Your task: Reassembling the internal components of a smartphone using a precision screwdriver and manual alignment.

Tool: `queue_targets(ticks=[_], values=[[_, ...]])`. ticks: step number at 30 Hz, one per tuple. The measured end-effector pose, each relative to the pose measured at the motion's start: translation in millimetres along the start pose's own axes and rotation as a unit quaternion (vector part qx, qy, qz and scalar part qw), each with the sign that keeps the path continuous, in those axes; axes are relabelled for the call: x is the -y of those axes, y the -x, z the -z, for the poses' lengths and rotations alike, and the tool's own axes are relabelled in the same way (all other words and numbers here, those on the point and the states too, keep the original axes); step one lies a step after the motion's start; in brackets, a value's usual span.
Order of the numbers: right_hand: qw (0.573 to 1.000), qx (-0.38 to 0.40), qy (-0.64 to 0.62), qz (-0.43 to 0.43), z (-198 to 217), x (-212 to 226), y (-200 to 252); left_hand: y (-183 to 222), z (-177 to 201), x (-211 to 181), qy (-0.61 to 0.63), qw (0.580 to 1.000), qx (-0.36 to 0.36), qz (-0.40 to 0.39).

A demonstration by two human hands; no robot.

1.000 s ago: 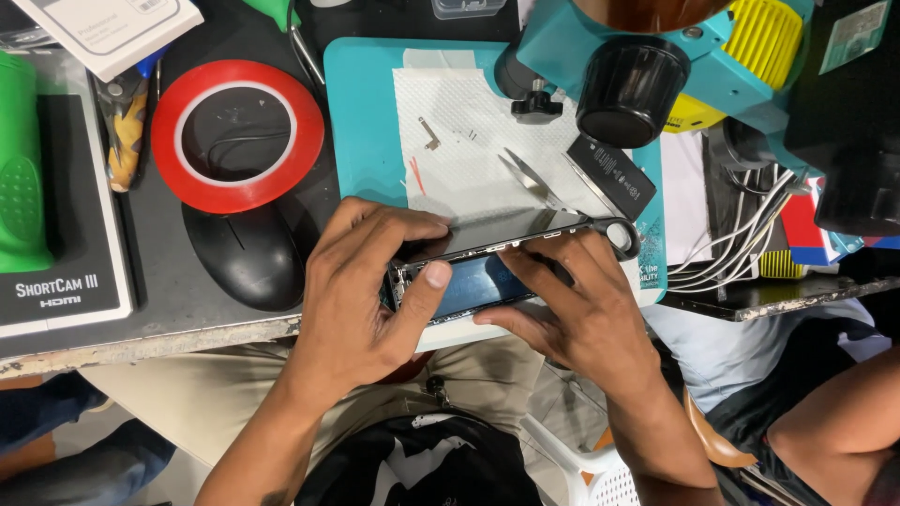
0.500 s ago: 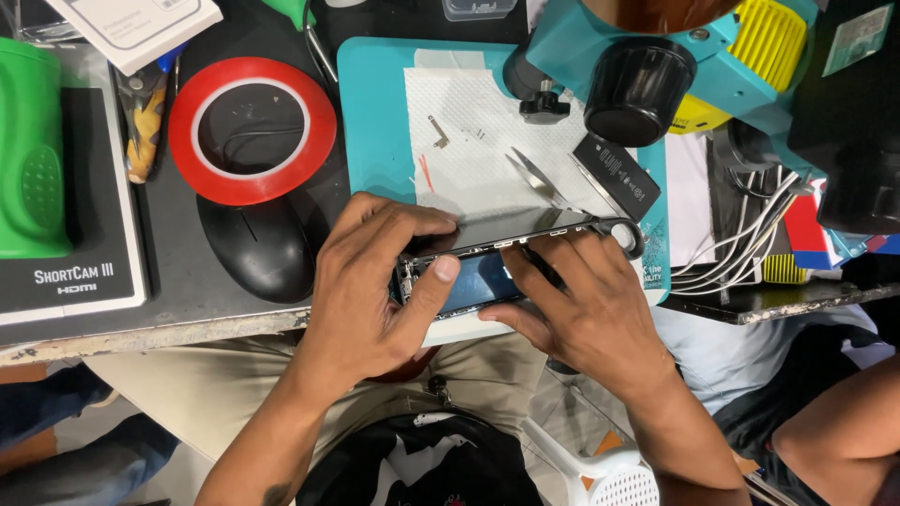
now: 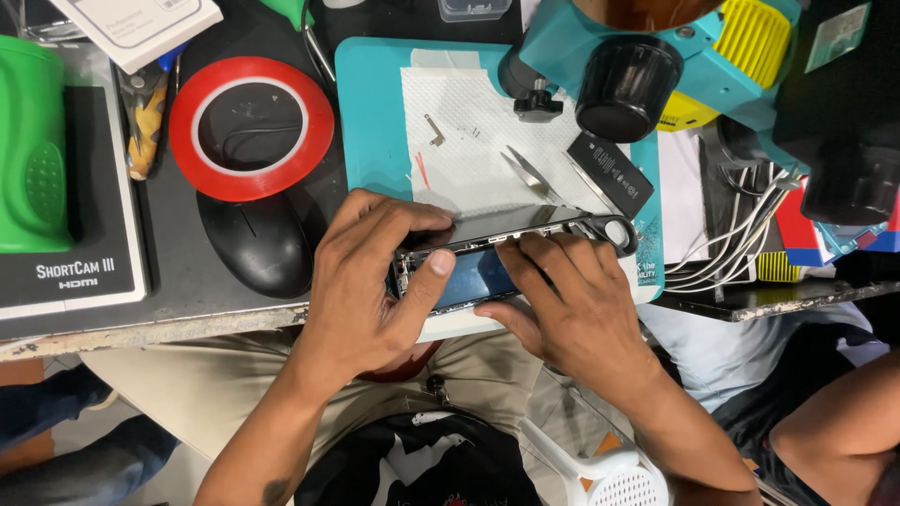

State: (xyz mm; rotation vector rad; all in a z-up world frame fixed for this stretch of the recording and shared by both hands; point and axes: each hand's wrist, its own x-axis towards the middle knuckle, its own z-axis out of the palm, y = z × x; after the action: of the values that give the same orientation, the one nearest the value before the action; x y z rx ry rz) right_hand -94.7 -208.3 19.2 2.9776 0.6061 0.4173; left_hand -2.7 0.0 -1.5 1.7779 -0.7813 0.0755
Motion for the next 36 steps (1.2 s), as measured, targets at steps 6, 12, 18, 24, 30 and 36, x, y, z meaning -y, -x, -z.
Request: queue_targets(ticks=[6, 12, 18, 24, 30, 36], values=[[0.999, -0.017, -0.025, -0.018, -6, 0, 6, 0, 0, 0, 0.002, 1.0, 0.002, 0.003], [1.0, -0.019, -0.009, -0.019, -14, -5, 4, 0, 0, 0, 0.004, 1.0, -0.001, -0.005], [0.998, -0.04, -0.019, -0.05, -14, 1, 10, 0, 0, 0, 0.002, 1.0, -0.001, -0.004], [0.997, -0.021, -0.013, -0.076, -6, 7, 15, 0, 1, -1, -0.001, 1.0, 0.002, -0.011], [0.955, -0.221, -0.195, -0.033, 44, 1, -1, 6, 3, 0, -0.024, 0.997, 0.015, -0.067], [0.978, 0.001, -0.191, 0.08, 74, -14, -89, 11, 1, 1, -0.061, 0.994, 0.004, -0.091]])
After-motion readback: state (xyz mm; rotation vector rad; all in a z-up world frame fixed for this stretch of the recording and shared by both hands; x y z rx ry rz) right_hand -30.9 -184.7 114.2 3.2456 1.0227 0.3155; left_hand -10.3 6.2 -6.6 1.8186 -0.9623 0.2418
